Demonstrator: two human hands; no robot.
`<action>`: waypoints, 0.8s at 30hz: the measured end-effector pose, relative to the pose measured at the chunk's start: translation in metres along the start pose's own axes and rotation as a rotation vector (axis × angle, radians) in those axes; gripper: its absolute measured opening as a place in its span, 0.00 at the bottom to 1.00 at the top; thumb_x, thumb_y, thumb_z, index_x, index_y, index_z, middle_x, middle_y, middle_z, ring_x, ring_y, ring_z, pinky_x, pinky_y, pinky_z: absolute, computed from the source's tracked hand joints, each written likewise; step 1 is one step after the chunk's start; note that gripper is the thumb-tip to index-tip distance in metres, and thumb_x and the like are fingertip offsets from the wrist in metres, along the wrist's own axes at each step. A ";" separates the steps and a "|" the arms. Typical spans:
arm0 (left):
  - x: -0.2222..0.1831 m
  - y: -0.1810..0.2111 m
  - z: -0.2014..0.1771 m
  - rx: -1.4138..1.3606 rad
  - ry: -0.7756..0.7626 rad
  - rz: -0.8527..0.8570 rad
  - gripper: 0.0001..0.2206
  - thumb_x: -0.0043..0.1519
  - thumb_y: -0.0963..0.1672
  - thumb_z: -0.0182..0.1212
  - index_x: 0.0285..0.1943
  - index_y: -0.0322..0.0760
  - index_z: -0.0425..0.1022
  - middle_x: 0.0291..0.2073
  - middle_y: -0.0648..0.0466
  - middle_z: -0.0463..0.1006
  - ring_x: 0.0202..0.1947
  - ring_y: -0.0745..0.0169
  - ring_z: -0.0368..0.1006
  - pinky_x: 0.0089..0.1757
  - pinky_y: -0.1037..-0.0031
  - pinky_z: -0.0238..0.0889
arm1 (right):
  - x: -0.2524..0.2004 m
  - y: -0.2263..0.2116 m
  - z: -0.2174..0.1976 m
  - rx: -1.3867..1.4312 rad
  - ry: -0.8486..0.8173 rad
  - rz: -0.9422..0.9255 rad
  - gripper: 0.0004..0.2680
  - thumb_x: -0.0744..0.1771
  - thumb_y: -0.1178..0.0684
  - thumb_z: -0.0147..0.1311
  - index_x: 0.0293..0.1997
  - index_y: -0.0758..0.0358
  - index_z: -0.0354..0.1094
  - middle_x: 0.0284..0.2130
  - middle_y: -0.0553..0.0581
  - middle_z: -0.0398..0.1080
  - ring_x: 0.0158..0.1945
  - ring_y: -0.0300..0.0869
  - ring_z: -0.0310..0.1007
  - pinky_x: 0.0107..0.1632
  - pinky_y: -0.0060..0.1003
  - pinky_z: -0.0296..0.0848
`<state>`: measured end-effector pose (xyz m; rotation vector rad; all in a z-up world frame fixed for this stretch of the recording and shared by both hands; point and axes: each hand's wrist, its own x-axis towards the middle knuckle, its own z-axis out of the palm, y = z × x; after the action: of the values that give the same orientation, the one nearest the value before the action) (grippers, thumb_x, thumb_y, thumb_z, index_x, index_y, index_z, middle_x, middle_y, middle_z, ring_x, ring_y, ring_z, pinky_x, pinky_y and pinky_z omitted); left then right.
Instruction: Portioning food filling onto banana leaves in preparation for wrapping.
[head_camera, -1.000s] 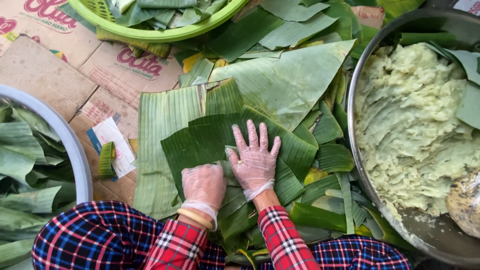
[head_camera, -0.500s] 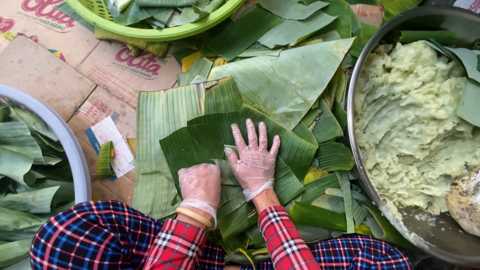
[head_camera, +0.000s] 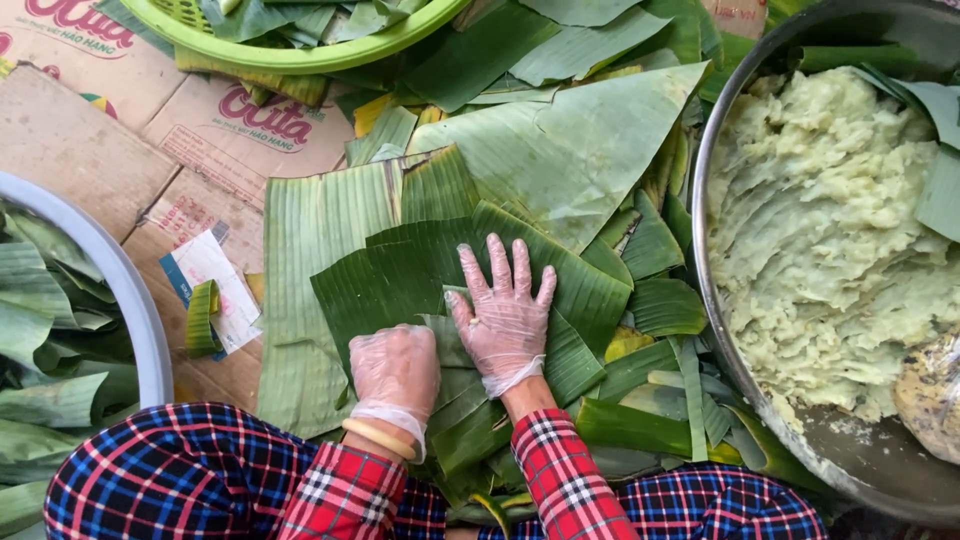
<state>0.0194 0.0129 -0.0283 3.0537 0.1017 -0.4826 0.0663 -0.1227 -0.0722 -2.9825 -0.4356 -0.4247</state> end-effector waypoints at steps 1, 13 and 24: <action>0.000 -0.001 -0.002 -0.014 0.013 0.015 0.09 0.54 0.37 0.54 0.30 0.39 0.82 0.19 0.54 0.79 0.26 0.46 0.80 0.30 0.50 0.66 | 0.000 0.000 0.000 0.003 0.000 0.000 0.24 0.67 0.33 0.49 0.73 0.36 0.56 0.72 0.57 0.54 0.74 0.59 0.51 0.65 0.74 0.50; 0.002 0.003 -0.012 -0.121 -0.016 0.067 0.07 0.57 0.49 0.64 0.40 0.50 0.78 0.29 0.58 0.79 0.35 0.51 0.81 0.38 0.53 0.71 | 0.000 0.001 0.004 -0.010 0.010 -0.003 0.25 0.66 0.33 0.52 0.72 0.36 0.57 0.71 0.57 0.55 0.73 0.59 0.52 0.65 0.74 0.51; -0.001 0.007 -0.026 -0.135 -0.127 0.053 0.08 0.60 0.51 0.60 0.43 0.52 0.78 0.32 0.58 0.80 0.39 0.51 0.81 0.41 0.53 0.71 | -0.001 0.001 0.007 -0.005 -0.007 0.007 0.26 0.66 0.32 0.51 0.74 0.34 0.54 0.72 0.57 0.53 0.74 0.59 0.49 0.65 0.75 0.49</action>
<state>0.0272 0.0073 -0.0035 2.8775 0.0468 -0.6366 0.0675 -0.1231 -0.0794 -2.9904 -0.4249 -0.4147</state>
